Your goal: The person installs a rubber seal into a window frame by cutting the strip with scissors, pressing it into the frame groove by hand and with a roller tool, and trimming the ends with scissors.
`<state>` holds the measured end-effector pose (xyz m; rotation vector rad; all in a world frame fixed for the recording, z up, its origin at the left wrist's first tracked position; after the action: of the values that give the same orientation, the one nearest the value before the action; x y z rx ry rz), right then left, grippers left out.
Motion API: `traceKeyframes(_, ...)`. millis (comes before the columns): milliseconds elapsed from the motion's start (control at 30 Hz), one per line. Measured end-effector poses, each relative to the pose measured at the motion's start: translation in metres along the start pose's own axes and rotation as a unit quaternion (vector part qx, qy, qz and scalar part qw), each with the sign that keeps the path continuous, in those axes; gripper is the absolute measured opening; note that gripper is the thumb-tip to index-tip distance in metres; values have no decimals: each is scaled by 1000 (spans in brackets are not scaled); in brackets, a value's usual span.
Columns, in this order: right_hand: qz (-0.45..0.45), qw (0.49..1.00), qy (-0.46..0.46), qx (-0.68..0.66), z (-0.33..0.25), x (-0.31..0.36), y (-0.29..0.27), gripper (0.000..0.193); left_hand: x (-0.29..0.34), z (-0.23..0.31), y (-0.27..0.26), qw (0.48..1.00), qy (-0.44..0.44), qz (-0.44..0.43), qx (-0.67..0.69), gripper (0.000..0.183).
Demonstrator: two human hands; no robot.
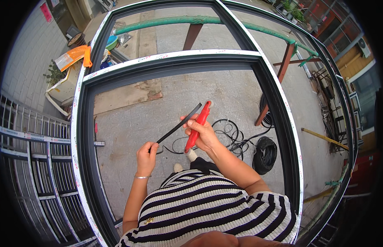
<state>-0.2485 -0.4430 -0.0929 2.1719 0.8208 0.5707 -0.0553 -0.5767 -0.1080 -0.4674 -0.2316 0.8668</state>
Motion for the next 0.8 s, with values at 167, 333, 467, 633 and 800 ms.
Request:
traceKeyframes(167, -56, 997, 39, 23, 8, -29, 23, 16, 13, 4, -18, 997, -29, 64, -12, 20)
traceKeyframes(333, -107, 985, 58, 119, 22, -53, 44, 16, 41, 0, -30, 983, -135, 116, 46, 15)
traceKeyframes(467, -193, 960, 91, 180, 45, -61, 69, 14, 62, -7, -25, 972, -174, 118, 103, 15)
traceKeyframes(633, -324, 917, 130, 191, 81, -48, 111, 16, 89, -3, -22, 950, -253, 142, 118, 17)
traceKeyframes(800, -459, 838, 185, 229, 111, -18, 137, 17, 124, 3, -35, 926, -227, 269, 133, 20)
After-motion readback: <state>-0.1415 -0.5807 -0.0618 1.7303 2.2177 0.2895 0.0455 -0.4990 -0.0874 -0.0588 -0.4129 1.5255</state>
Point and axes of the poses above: each hand's wrist, its own x-axis away from the middle knuckle, its own y-axis out of the palm, z = x × y, the point moved 7 cm from there along -x, towards the middle knuckle, and after that the axes turned 11 degrees about -y, right-handed, at the moved point
